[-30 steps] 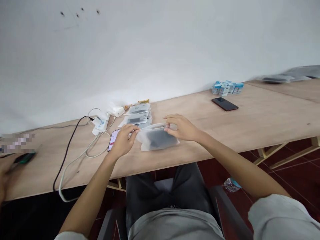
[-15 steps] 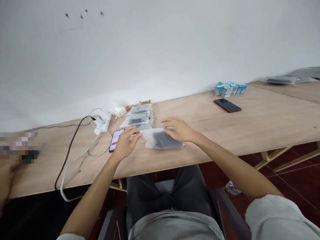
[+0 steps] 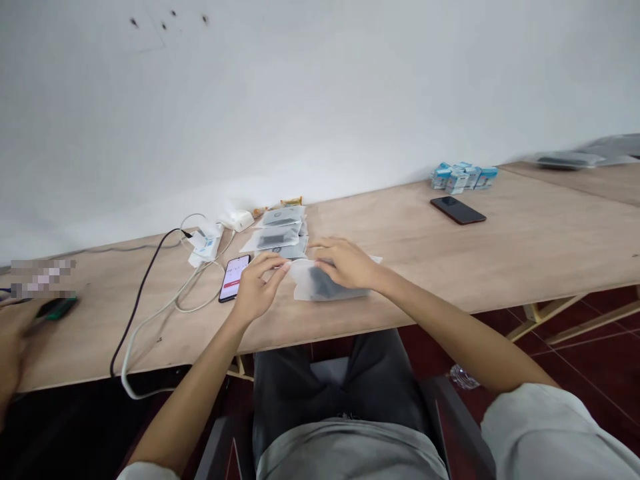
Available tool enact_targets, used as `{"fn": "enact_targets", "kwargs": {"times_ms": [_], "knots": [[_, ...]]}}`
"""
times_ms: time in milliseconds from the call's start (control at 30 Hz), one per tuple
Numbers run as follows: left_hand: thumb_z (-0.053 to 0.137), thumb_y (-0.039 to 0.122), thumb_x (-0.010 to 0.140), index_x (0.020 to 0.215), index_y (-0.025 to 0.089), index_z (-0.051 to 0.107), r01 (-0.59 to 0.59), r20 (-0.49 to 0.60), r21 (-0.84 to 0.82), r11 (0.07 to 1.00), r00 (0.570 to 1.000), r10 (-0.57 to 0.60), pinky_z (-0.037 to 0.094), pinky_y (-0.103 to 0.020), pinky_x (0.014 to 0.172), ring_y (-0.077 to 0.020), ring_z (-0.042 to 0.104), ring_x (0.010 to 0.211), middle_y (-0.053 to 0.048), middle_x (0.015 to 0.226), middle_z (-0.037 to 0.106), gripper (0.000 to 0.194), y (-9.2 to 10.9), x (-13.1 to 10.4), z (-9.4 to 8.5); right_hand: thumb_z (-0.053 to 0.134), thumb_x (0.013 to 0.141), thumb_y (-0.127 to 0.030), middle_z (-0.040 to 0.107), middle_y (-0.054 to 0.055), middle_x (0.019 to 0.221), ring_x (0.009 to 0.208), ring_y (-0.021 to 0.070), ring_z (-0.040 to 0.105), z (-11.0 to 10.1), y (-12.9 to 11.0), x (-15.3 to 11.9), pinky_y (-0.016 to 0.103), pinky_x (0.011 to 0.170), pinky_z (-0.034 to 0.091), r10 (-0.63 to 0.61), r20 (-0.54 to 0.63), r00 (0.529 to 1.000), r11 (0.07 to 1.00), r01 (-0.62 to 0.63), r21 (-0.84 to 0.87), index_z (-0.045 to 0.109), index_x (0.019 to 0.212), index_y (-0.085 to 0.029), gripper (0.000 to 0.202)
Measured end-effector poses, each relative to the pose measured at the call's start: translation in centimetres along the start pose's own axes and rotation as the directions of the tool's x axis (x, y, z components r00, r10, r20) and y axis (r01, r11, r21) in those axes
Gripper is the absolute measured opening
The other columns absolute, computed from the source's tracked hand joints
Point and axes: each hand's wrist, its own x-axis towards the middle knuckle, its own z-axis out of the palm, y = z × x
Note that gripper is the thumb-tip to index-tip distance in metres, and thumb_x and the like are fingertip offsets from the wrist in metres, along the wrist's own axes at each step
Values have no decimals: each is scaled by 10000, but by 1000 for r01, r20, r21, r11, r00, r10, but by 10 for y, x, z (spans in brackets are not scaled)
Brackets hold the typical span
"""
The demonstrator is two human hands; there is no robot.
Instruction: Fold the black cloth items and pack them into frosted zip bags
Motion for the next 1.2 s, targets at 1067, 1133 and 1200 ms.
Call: {"fn": "enact_targets", "kwargs": {"times_ms": [1067, 1133, 1200], "knots": [[638, 278, 875, 877, 227, 745, 94, -124, -101, 990, 986, -107, 514, -296, 780, -149, 617, 840, -22, 896, 642, 119, -6, -13, 8, 550, 910, -268, 628, 80, 1282, 1095, 254, 639, 12, -13, 7, 437, 946, 498, 164, -13, 986, 978, -161, 134, 723, 925, -223, 179], [651, 269, 865, 852, 223, 739, 91, -147, -110, 990, 983, -107, 508, -289, 763, -147, 609, 844, -19, 887, 628, 100, -4, -13, 9, 561, 909, -289, 619, 78, 1297, 1140, 254, 616, 11, -14, 10, 436, 973, 485, 138, -9, 990, 977, -135, 165, 714, 991, -230, 183], [653, 260, 863, 845, 222, 735, 85, -152, -110, 990, 983, -102, 500, -288, 762, -147, 599, 852, -17, 886, 614, 92, 0, -12, 11, 543, 925, -303, 617, 79, 1298, 1164, 249, 600, 11, -17, 12, 433, 983, 477, 96, -6, 995, 977, -93, 191, 704, 1024, -239, 200]]}}
